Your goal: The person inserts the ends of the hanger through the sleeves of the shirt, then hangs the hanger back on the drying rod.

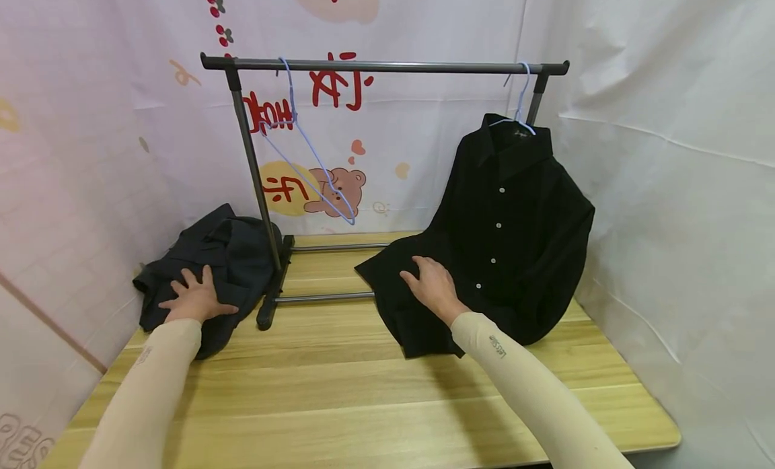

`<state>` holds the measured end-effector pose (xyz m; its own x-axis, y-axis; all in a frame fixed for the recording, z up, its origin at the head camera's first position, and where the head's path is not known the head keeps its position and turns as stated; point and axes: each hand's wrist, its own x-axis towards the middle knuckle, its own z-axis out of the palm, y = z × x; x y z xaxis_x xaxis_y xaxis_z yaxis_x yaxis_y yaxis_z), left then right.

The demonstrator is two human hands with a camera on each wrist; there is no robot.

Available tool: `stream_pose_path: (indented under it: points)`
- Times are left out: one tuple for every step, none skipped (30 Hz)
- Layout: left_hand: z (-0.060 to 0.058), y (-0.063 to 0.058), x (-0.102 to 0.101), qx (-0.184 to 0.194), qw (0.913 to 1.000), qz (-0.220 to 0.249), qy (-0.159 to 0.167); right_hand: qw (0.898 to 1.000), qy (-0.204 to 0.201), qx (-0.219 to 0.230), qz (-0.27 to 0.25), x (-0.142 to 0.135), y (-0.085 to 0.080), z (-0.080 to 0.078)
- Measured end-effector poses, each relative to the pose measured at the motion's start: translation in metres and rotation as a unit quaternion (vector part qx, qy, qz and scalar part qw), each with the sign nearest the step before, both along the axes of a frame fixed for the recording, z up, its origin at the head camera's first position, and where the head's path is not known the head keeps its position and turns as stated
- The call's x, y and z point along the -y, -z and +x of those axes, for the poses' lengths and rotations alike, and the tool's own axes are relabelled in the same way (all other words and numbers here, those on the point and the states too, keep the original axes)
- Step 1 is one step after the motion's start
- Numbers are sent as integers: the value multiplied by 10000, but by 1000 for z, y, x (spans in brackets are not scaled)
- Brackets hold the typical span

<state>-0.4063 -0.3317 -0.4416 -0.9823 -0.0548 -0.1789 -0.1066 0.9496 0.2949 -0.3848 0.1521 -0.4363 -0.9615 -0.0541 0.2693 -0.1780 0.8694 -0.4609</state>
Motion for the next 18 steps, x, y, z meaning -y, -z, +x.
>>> stream_pose_path:
  points:
    - [0,2,3,175,9996,140,-158,10000,-24,25,-19,1,0,1]
    - [-1,5,5,377,9986,237,-299,10000,-48,48,-37,2,-1,1]
    - [-1,6,8,493,9977,304,-366,9999,-71,65,-56,2,-1,2]
    - [-1,8,10,537,9974,314,-373,9999,-75,89,-76,2,-2,3]
    - [-1,10,12,557,9974,311,-342,9999,-66,100,-78,2,-2,3]
    - [-2,11,13,528,9976,309,-316,9999,-56,98,-74,1,-3,3]
    - [-3,13,14,471,9981,277,-279,9999,-32,106,-69,1,-3,4]
    - [-4,14,14,409,9987,213,-229,9999,-7,104,-54,0,-3,4]
    - [-5,14,13,329,9992,137,-173,10000,3,89,-39,-1,-4,4]
    - [-6,14,12,292,9995,32,-118,9999,19,101,-37,-2,-4,4]
    - [-7,14,11,318,9995,-39,-64,10000,16,86,-29,-2,-4,4]
    - [-7,12,9,351,9993,-96,-11,10000,11,75,-30,-3,-4,3]
    - [-6,11,7,404,9990,-164,72,10000,10,79,-31,-4,-3,3]
    - [-5,8,5,454,9986,-241,157,10000,0,63,-30,-5,-3,3]
    - [-3,4,3,511,9978,-331,266,10000,-8,54,-44,-5,-3,3]
    - [-1,0,1,597,9967,-391,375,10000,0,61,-61,-6,-2,3]
    - [1,-6,-1,744,9953,-428,451,10000,2,47,-64,-7,-2,2]
    - [5,-12,-3,949,9934,-463,457,10000,2,46,-63,-7,-1,2]
